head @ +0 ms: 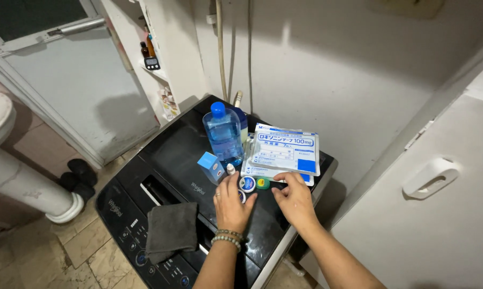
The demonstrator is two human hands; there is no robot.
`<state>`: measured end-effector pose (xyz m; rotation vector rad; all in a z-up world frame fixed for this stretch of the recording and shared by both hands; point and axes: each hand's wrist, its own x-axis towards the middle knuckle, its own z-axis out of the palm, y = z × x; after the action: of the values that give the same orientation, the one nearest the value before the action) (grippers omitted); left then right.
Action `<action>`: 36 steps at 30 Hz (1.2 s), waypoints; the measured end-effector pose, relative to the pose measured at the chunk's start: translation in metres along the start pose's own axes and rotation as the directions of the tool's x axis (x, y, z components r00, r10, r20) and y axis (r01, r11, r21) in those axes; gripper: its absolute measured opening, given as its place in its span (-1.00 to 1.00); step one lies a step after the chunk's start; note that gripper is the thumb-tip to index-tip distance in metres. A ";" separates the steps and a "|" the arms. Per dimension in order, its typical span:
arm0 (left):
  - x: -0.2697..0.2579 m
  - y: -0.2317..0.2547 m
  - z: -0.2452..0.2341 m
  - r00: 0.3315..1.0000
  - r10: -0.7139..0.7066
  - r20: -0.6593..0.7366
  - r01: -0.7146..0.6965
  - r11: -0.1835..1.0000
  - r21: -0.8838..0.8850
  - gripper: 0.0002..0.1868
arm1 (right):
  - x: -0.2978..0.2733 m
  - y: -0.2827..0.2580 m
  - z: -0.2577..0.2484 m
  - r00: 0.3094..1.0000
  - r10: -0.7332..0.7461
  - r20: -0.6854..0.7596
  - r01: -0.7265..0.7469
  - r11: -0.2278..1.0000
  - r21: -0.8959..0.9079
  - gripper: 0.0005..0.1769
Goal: Organize medicine and toiletries from a wall shelf onto a washing machine, wipe the shelf clean, and then put the items back into a container.
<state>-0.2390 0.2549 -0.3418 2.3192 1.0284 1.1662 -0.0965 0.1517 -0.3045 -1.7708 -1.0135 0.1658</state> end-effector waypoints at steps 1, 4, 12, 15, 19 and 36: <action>0.000 0.001 -0.001 1.000 0.002 -0.001 -0.002 1.000 0.000 -0.12 | -0.001 -0.003 -0.001 1.000 -0.002 -0.001 0.002 1.000 0.001 -0.68; -0.004 0.003 -0.006 0.999 -0.036 -0.013 0.035 0.999 -0.040 -0.07 | -0.005 -0.012 -0.001 0.999 0.011 0.032 -0.010 0.999 -0.031 -0.67; -0.021 0.002 -0.019 0.990 -0.138 -0.003 0.137 0.984 -0.114 -0.01 | -0.015 -0.049 0.019 0.934 -0.128 0.332 0.167 0.982 -0.091 -0.58; -0.026 -0.003 -0.026 0.995 -0.096 -0.030 0.089 0.978 -0.191 -0.04 | -0.015 -0.040 0.037 0.898 -0.298 0.322 0.352 0.928 -0.123 -0.59; -0.027 -0.011 -0.026 0.996 -0.075 -0.048 0.064 0.976 -0.207 -0.09 | -0.011 -0.049 0.045 0.891 -0.272 0.363 0.349 0.923 -0.165 -0.64; -0.006 -0.009 -0.021 0.993 -0.079 -0.093 0.064 0.985 -0.159 -0.50 | 0.011 -0.033 0.042 0.928 -0.315 0.201 0.360 0.896 -0.261 -0.81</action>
<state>-0.2626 0.2561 -0.3375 2.1057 1.0072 1.2955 -0.1307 0.1927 -0.2924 -1.8306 -1.5081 -0.0740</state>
